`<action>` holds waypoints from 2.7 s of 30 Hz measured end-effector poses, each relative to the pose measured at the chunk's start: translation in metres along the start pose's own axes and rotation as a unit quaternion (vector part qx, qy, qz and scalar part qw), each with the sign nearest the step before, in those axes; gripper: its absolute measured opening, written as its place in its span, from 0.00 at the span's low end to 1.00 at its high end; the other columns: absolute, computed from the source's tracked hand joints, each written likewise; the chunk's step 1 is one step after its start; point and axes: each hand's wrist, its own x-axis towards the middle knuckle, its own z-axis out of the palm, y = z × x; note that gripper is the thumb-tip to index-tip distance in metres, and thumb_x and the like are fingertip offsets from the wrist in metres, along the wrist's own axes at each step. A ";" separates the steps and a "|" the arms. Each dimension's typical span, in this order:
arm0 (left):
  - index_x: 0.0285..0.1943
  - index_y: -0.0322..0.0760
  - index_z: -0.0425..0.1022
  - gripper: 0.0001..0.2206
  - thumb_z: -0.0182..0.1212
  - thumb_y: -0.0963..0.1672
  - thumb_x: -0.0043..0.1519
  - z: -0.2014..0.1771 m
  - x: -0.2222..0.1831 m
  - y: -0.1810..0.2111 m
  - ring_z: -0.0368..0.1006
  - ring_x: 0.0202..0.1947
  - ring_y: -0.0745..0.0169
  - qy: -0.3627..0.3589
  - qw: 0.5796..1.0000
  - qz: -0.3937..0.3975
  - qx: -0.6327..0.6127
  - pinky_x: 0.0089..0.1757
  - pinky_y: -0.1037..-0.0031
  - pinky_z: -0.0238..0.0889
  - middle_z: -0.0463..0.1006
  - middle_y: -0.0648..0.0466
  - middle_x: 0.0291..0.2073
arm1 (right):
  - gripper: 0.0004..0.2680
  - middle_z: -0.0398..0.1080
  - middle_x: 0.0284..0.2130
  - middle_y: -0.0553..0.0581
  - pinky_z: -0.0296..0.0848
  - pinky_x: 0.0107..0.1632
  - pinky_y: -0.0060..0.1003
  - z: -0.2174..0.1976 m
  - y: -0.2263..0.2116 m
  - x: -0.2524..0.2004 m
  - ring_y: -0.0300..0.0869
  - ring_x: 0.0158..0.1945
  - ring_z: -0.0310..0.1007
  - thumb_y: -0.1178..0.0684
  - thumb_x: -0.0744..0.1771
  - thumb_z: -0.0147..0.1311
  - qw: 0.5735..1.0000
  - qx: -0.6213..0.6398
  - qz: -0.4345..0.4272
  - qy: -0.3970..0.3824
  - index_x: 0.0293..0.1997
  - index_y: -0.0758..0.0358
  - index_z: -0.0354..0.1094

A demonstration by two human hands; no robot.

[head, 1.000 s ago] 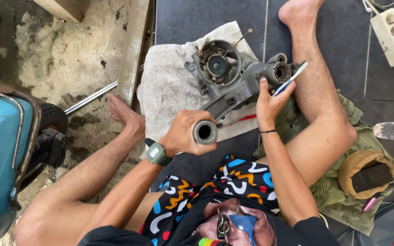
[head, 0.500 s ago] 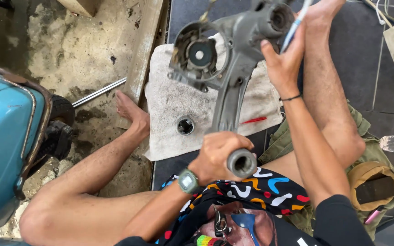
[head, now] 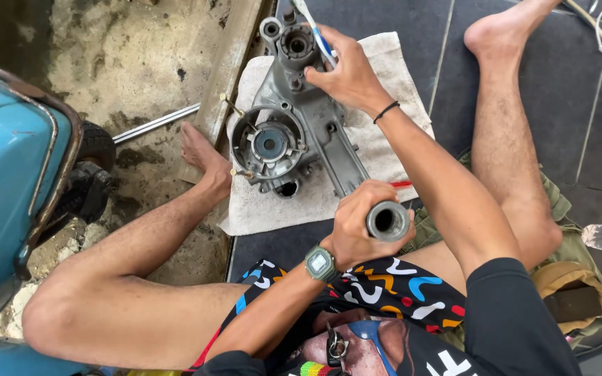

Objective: The person cleans a motorcycle engine casing by scrubbing it with a brush and wiping it with a cloth.

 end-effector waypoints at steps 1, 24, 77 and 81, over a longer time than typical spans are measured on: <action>0.44 0.32 0.68 0.18 0.72 0.37 0.48 -0.001 0.003 -0.005 0.74 0.34 0.53 0.001 1.000 -0.001 0.000 0.38 0.69 0.71 0.76 0.48 0.36 | 0.21 0.75 0.49 0.62 0.74 0.53 0.35 0.002 0.002 0.005 0.45 0.46 0.75 0.61 0.62 0.58 1.000 0.001 0.000 -0.002 0.63 0.71 0.64; 0.48 0.33 0.69 0.20 0.73 0.45 0.53 0.052 0.057 -0.059 0.75 0.34 0.55 0.038 0.993 -0.049 0.100 0.36 0.67 0.72 0.77 0.48 0.38 | 0.10 0.69 0.37 0.53 0.61 0.38 0.32 -0.068 0.001 -0.116 0.36 0.35 0.61 0.49 0.74 0.50 0.967 -0.073 0.141 0.197 0.51 0.68 0.69; 0.41 0.41 0.74 0.13 0.69 0.48 0.53 0.127 0.143 -0.110 0.71 0.30 0.67 0.035 0.991 -0.124 0.043 0.35 0.72 0.70 0.79 0.58 0.27 | 0.24 0.73 0.37 0.66 0.68 0.34 0.48 -0.022 0.081 -0.180 0.50 0.34 0.76 0.57 0.65 0.61 0.893 -0.117 0.305 0.308 0.62 0.67 0.45; 0.43 0.42 0.74 0.14 0.70 0.48 0.53 0.139 0.134 -0.116 0.67 0.38 0.60 0.029 0.987 -0.135 0.076 0.44 0.65 0.68 0.79 0.57 0.31 | 0.22 0.74 0.36 0.64 0.68 0.35 0.47 -0.025 0.086 -0.182 0.51 0.36 0.75 0.55 0.65 0.61 0.892 -0.099 0.321 0.302 0.59 0.68 0.49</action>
